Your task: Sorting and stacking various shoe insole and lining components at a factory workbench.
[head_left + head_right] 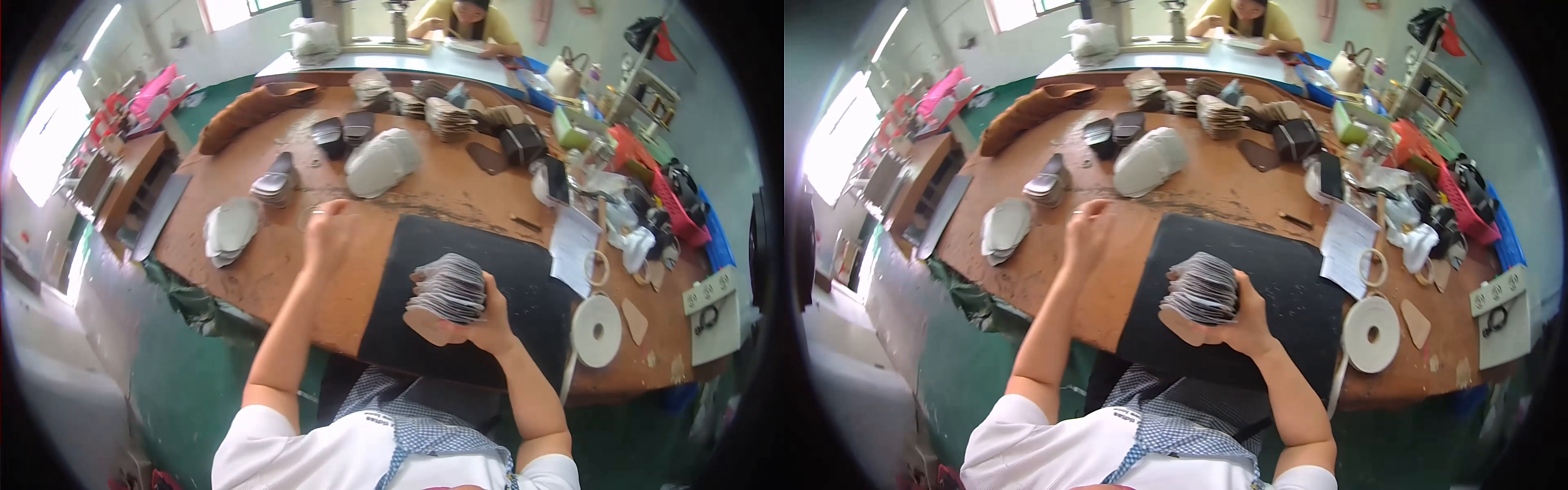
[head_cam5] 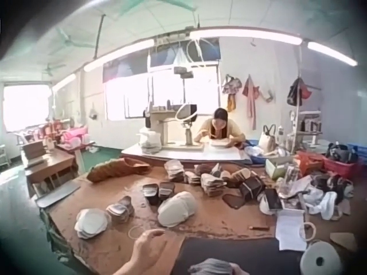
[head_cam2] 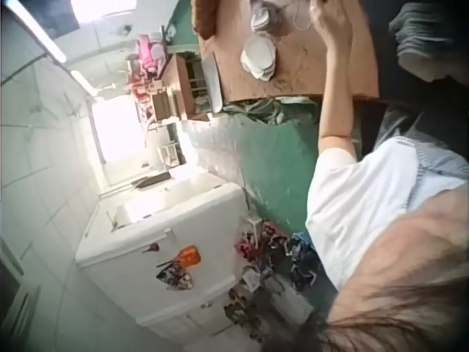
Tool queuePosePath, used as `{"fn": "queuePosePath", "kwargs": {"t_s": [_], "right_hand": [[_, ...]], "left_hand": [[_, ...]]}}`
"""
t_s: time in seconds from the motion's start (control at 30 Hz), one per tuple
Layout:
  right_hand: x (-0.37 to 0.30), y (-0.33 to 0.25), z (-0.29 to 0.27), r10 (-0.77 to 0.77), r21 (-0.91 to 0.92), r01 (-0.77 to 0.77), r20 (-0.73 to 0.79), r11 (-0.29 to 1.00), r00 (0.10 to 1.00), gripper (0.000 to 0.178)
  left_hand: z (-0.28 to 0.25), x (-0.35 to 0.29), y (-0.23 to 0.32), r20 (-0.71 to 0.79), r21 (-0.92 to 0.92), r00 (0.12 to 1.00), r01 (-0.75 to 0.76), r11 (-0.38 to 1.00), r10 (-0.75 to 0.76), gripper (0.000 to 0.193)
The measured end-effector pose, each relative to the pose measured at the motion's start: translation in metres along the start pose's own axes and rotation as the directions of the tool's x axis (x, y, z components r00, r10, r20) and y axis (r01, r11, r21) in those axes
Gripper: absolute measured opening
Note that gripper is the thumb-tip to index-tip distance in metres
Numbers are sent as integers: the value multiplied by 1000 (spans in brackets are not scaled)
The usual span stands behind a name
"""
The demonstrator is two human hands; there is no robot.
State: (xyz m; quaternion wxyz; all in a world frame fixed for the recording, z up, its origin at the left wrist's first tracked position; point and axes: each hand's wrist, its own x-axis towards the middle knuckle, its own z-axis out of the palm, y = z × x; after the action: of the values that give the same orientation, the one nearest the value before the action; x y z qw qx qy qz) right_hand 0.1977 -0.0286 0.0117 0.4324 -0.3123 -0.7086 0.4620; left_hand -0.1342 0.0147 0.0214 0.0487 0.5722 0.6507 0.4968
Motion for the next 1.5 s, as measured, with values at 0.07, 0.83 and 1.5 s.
{"fn": "queuePosePath", "kwargs": {"t_s": [0.07, 0.83, 1.5], "right_hand": [[3, -2, -2, -50, -40, 50, -12, 998, 999, 89], [-9, -46, -18, 135, 262, -169, 142, 950, 981, 88], [-12, -55, -59, 300, 487, -370, 218, 791, 929, 83]], "left_hand": [[-16, 9, -74, -14, 380, 1000, -8, 925, 15, 31], [17, -34, 87, 877, -454, 432, 604, 655, 210, 27], [-86, 7, 184, 890, 92, 448, -357, 930, 84, 17]]}}
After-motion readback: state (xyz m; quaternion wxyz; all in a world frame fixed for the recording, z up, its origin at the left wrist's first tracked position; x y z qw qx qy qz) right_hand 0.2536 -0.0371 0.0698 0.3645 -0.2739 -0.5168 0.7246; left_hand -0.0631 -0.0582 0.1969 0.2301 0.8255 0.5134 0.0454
